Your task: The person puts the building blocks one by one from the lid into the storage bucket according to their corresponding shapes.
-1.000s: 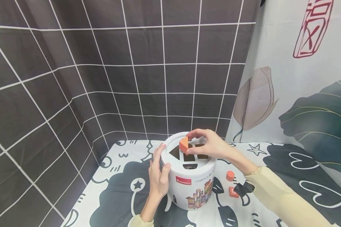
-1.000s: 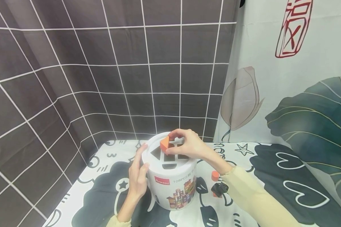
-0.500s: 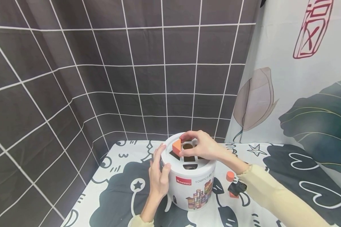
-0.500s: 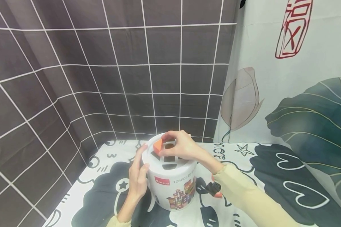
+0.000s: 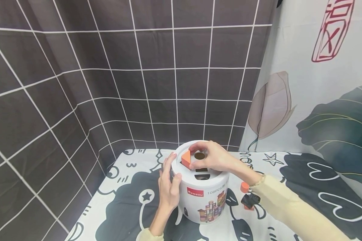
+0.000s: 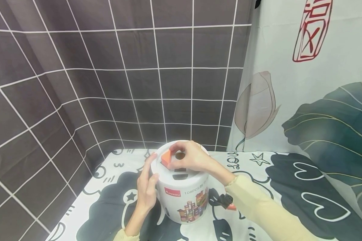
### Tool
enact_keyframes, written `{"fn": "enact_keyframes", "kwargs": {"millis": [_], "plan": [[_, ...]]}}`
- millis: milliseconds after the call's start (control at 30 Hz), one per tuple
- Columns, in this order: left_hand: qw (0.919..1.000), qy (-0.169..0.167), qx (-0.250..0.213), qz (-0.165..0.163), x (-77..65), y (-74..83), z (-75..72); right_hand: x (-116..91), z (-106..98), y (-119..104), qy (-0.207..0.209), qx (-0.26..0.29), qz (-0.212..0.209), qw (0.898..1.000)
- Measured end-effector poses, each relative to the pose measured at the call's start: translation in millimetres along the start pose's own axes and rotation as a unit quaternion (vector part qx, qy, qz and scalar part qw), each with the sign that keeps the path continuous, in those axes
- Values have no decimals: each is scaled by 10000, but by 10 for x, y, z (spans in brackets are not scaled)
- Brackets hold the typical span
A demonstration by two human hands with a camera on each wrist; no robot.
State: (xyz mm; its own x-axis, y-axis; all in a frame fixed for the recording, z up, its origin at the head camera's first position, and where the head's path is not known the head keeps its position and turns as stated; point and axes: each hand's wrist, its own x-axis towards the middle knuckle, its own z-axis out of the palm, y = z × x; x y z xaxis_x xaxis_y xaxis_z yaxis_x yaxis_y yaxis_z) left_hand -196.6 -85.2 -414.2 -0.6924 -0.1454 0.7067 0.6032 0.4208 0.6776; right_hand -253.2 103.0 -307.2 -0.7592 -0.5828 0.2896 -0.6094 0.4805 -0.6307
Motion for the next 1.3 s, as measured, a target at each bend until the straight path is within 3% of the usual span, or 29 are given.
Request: {"fn": "enact_keyframes", "kwargs": {"millis": [233,467,667,833,1067,1300], "plan": [[10000,27,-4,30,-6,-21,12,-45,-60,9,152,-1,-176,9997],[10000,60,-53,11,7,-21,19,-166,-273,136,877,245,-85,9958],[9999,92,-54,42,15,-18,16,-411,-523,361,1292,481,0,9904],[9999,100,-39,55,17,-19,11,-679,-589,606,1408,414,283,9888],[9999,98,-45,-22,2,-9,8,-1055,-510,987,1492,632,954,9822],[9999,99,-86,-22,-4,-12,12,-1268,-423,1220,1550,775,1596,9719]]}}
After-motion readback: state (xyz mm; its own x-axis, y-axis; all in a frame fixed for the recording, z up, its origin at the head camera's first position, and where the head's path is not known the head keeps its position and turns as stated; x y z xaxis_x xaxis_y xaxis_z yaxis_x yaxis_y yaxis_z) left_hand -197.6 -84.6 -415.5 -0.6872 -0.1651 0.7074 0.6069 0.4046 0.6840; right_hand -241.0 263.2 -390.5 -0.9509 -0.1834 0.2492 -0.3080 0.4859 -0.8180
